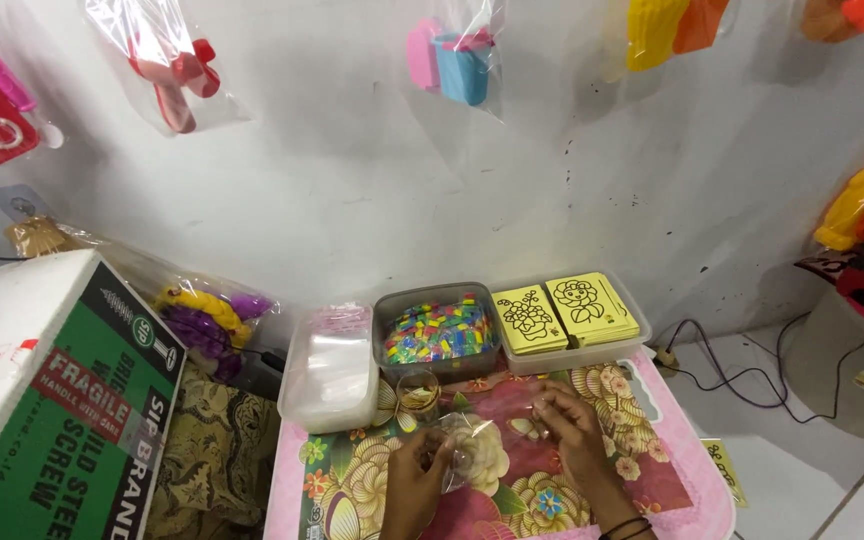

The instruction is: Packaging small decorative cards into plastic bags with colorful filler material.

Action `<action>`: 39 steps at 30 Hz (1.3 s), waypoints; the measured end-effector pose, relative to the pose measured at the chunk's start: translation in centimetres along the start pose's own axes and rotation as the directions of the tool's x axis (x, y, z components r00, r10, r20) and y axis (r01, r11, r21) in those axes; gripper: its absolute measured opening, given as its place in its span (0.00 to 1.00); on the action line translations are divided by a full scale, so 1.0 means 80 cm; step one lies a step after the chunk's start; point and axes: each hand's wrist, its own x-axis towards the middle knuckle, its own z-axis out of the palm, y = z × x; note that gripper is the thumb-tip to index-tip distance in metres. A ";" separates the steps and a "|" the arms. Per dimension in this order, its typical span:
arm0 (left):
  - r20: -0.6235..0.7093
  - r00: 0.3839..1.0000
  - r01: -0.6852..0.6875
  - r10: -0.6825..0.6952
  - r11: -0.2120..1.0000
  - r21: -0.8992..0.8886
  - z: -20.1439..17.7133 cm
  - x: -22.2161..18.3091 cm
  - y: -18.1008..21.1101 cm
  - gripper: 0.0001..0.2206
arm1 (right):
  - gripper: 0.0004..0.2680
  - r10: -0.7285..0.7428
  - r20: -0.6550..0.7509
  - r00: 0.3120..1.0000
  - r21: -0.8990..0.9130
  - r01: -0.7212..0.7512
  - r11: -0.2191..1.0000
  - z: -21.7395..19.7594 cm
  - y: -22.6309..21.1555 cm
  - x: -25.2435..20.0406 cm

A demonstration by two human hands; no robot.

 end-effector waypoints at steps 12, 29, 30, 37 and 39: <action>0.021 0.995 0.101 -0.099 0.986 -0.131 -0.002 0.000 -0.012 0.06 | 0.12 0.021 0.086 0.996 -0.201 -0.003 0.980 0.019 -0.031 -0.009; 0.053 0.998 0.034 -0.019 0.955 -0.294 -0.007 -0.004 -0.018 0.08 | 0.14 0.026 -0.037 0.999 -0.045 -0.028 0.999 0.028 -0.050 -0.025; 0.052 0.998 0.046 -0.031 0.944 -0.326 -0.006 -0.004 -0.019 0.07 | 0.12 -0.057 -0.126 0.990 -0.105 0.044 0.993 0.029 -0.051 -0.026; 0.052 0.999 0.011 0.004 0.958 -0.286 -0.009 0.003 -0.035 0.08 | 0.04 -0.473 -0.310 0.825 -0.608 0.211 0.766 0.020 -0.075 -0.016; 0.033 0.999 0.049 -0.041 0.958 -0.283 -0.007 0.005 -0.035 0.08 | 0.03 -0.563 -0.148 0.813 -0.749 0.279 0.601 0.002 -0.097 0.031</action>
